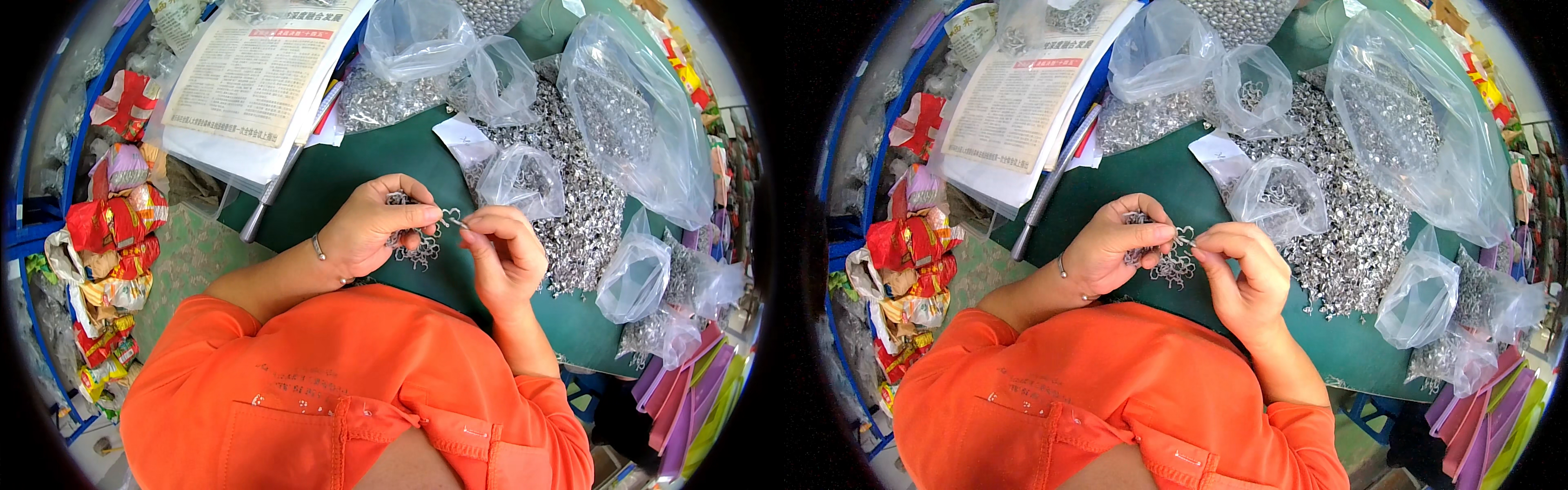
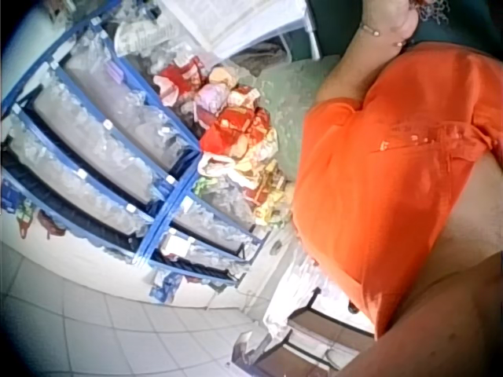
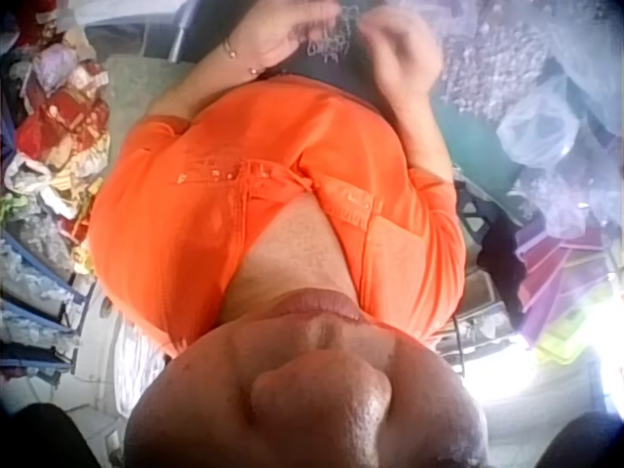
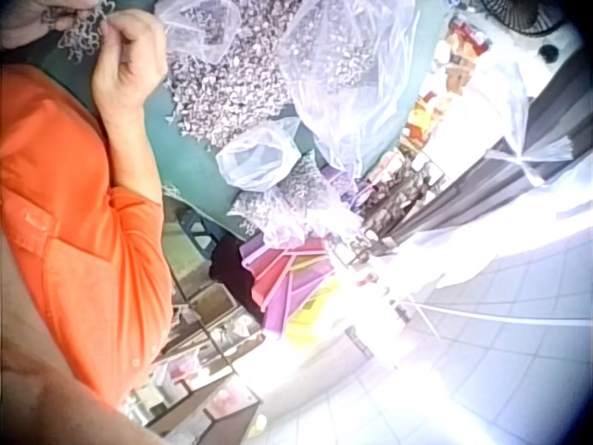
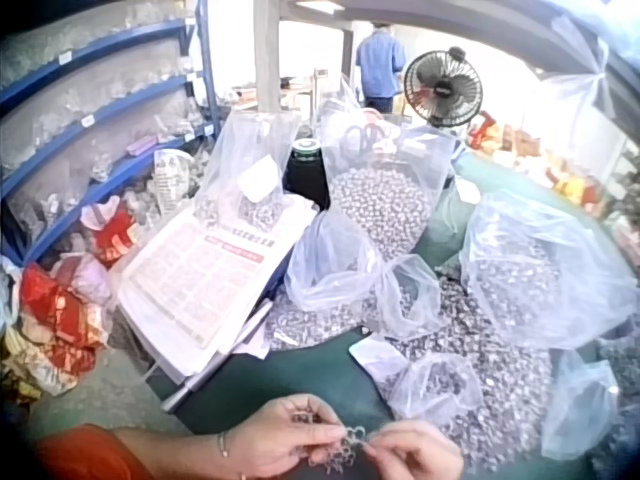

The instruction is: The person sits at a green workbench and assembles small silver metal hooks by hand. They pick up individual hooks and link them together into a chain, occasionally dropping pieces onto the table or into plastic bags filled with similar hardware.

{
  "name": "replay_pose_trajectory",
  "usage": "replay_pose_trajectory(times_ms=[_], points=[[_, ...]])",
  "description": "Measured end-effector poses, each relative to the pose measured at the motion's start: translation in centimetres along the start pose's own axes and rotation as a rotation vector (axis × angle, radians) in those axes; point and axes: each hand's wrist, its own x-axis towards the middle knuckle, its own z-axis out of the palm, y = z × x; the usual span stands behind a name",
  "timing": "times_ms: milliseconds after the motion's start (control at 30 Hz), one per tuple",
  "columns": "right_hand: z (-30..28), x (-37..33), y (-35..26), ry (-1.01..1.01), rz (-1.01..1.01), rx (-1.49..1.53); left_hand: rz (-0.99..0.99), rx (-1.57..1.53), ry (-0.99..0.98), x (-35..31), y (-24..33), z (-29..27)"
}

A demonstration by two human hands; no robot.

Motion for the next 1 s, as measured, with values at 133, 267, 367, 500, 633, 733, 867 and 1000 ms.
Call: replay_pose_trajectory(times_ms=[133, 267, 367, 500, 633, 733, 867, 1000], points=[[-2.1, 1.4, 0.6, 0.233, -0.250, -0.289, 0.052, 0.082, 0.021, -0.2, 0.1, 0.4], [-3.5, 3.3, -0.2, 0.168, -0.105, -0.581, 0.126, 0.175, 0.021, -0.4, 0.2, 0.7], [-2.3, 2.6, -1.1, -0.002, -0.119, -0.363, 0.161, 0.245, 0.029, -0.5, 0.0, 0.8], [-0.1, 1.2, -1.3, -0.103, 0.008, -0.056, 0.170, 0.275, 0.027, -0.6, 0.2, 1.1], [0.2, 0.6, -0.3, -0.015, 0.028, 0.109, 0.096, 0.103, 0.005, -0.5, 0.2, 0.6], [0.2, 0.5, -0.2, 0.016, -0.045, 0.086, 0.024, 0.005, 0.025, -0.3, 0.0, 0.4], [0.2, 0.3, 0.0, 0.029, -0.143, 0.014, -0.065, -0.098, -0.020, 0.2, 0.0, -0.3], [0.2, 0.4, 0.1, 0.030, -0.164, -0.002, -0.042, -0.121, -0.027, 0.2, 0.1, -0.6]])
